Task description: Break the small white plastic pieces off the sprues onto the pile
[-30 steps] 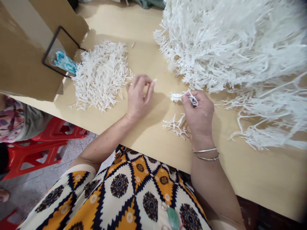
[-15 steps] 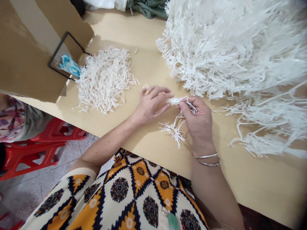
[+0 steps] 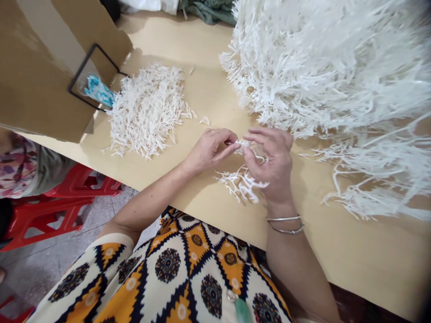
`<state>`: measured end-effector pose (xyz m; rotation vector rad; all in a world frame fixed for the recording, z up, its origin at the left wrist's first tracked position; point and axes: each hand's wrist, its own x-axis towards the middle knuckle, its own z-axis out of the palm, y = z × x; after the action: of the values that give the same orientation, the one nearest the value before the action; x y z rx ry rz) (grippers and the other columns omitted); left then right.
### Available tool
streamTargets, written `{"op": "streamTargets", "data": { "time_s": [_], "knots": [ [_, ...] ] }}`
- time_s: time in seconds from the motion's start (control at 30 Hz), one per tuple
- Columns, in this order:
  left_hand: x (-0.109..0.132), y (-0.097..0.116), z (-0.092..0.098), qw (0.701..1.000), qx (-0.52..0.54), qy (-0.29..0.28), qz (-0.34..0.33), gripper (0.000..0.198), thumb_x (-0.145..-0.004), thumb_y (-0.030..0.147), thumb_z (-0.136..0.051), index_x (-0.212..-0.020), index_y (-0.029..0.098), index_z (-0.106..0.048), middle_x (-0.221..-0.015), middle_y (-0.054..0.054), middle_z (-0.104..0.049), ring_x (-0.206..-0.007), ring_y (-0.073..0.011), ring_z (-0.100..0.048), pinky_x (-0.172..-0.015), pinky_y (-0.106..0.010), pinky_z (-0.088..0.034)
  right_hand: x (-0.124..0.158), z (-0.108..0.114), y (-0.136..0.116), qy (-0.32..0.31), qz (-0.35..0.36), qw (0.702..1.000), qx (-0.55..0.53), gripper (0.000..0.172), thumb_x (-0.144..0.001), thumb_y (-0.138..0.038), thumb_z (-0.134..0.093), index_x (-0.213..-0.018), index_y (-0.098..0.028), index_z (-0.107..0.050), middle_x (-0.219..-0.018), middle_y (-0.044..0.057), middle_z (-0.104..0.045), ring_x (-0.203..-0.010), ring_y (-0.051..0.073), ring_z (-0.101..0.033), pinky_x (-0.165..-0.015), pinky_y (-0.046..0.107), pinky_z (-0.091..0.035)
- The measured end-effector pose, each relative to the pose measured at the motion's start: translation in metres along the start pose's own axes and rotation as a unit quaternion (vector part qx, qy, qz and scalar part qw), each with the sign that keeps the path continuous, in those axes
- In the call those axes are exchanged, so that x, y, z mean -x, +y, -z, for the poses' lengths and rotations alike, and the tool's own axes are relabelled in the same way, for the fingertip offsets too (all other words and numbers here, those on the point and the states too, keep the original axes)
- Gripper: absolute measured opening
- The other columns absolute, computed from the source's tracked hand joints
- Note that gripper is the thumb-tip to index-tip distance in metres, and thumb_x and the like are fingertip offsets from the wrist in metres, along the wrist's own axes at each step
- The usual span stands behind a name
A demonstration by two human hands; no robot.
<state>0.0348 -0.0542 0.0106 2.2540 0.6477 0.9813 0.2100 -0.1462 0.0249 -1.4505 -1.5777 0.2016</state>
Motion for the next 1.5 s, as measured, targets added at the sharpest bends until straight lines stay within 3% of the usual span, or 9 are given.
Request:
{"op": "streamTargets", "data": {
  "time_s": [0.1, 0.3, 0.43, 0.73, 0.87, 1.03, 1.17, 1.33, 1.5],
  "knots": [
    [0.000, 0.000, -0.001, 1.000, 0.025, -0.006, 0.006, 0.030, -0.105, 0.046, -0.058, -0.097, 0.018, -0.069, -0.088, -0.002, -0.077, -0.080, -0.0103, -0.069, -0.081, -0.025, -0.050, 0.002, -0.003, 0.002, 0.006, -0.037, 0.999, -0.006, 0.010, -0.096, -0.033, -0.067, -0.101, -0.026, -0.073, -0.099, 0.004, -0.077, -0.101, 0.024, -0.069, -0.102, 0.049, -0.052],
    [-0.001, -0.001, -0.002, 0.998, 0.055, -0.026, 0.031, 0.032, -0.107, 0.043, -0.054, -0.101, 0.017, -0.072, -0.087, -0.004, -0.078, -0.075, -0.0107, -0.068, -0.073, -0.024, -0.051, 0.006, -0.006, 0.007, 0.026, -0.133, 0.990, -0.031, 0.014, -0.097, -0.036, -0.064, -0.096, -0.024, -0.072, -0.093, 0.004, -0.074, -0.089, 0.021, -0.068, -0.085, 0.039, -0.054],
    [0.000, 0.002, -0.001, 0.994, 0.090, -0.023, 0.058, 0.032, -0.106, 0.044, -0.055, -0.106, 0.017, -0.071, -0.095, -0.006, -0.078, -0.084, -0.0114, -0.070, -0.078, -0.024, -0.053, 0.006, -0.006, 0.006, 0.026, -0.156, 0.985, -0.073, 0.015, -0.096, -0.037, -0.065, -0.094, -0.023, -0.070, -0.085, 0.002, -0.070, -0.078, 0.017, -0.064, -0.074, 0.034, -0.051],
    [0.000, 0.004, -0.001, 0.989, 0.120, 0.006, 0.086, 0.037, -0.097, 0.052, -0.068, -0.108, 0.017, -0.066, -0.097, -0.005, -0.071, -0.081, -0.0098, -0.064, -0.077, -0.024, -0.054, 0.006, -0.010, 0.001, 0.020, -0.105, 0.994, -0.023, 0.012, -0.096, -0.037, -0.067, -0.092, -0.026, -0.070, -0.091, 0.003, -0.074, -0.089, 0.021, -0.067, -0.088, 0.041, -0.055],
    [0.001, -0.002, -0.003, 0.989, 0.121, -0.012, 0.087, 0.042, -0.097, 0.053, -0.069, -0.120, 0.019, -0.063, -0.108, -0.007, -0.072, -0.086, -0.0103, -0.066, -0.080, -0.025, -0.054, 0.007, -0.011, 0.001, 0.016, -0.153, 0.984, -0.091, 0.019, -0.096, -0.042, -0.066, -0.090, -0.025, -0.069, -0.083, 0.001, -0.070, -0.073, 0.016, -0.062, -0.071, 0.034, -0.053],
    [0.000, -0.002, -0.002, 0.985, 0.151, -0.029, 0.074, 0.030, -0.099, 0.046, -0.068, -0.105, 0.017, -0.068, -0.096, -0.005, -0.074, -0.086, -0.0104, -0.067, -0.081, -0.025, -0.055, 0.006, -0.013, 0.002, 0.014, -0.225, 0.959, -0.171, 0.024, -0.093, -0.048, -0.071, -0.086, -0.024, -0.067, -0.073, -0.001, -0.062, -0.061, 0.013, -0.051, -0.056, 0.030, -0.044],
    [0.000, 0.002, -0.001, 0.990, 0.133, -0.015, 0.048, 0.030, -0.097, 0.047, -0.070, -0.099, 0.017, -0.068, -0.092, -0.004, -0.074, -0.083, -0.0105, -0.066, -0.078, -0.025, -0.054, 0.006, -0.014, -0.002, 0.034, -0.185, 0.974, -0.127, 0.016, -0.094, -0.038, -0.070, -0.087, -0.024, -0.068, -0.076, -0.001, -0.064, -0.065, 0.013, -0.054, -0.062, 0.030, -0.046],
    [0.000, 0.004, 0.000, 0.992, 0.106, -0.016, 0.067, 0.036, -0.100, 0.053, -0.064, -0.093, 0.018, -0.068, -0.084, -0.003, -0.071, -0.075, -0.0103, -0.062, -0.073, -0.025, -0.051, 0.007, -0.015, -0.005, 0.040, -0.150, 0.984, -0.090, 0.012, -0.095, -0.035, -0.070, -0.089, -0.025, -0.070, -0.078, -0.001, -0.067, -0.069, 0.013, -0.058, -0.066, 0.030, -0.048],
    [0.002, 0.000, -0.001, 0.989, 0.128, -0.018, 0.066, 0.035, -0.096, 0.051, -0.070, -0.107, 0.018, -0.068, -0.094, -0.004, -0.072, -0.085, -0.0114, -0.065, -0.079, -0.026, -0.053, 0.008, -0.017, -0.001, 0.050, -0.128, 0.988, -0.071, 0.011, -0.096, -0.033, -0.069, -0.091, -0.024, -0.070, -0.082, 0.000, -0.070, -0.075, 0.015, -0.063, -0.071, 0.030, -0.051]
  ]
}}
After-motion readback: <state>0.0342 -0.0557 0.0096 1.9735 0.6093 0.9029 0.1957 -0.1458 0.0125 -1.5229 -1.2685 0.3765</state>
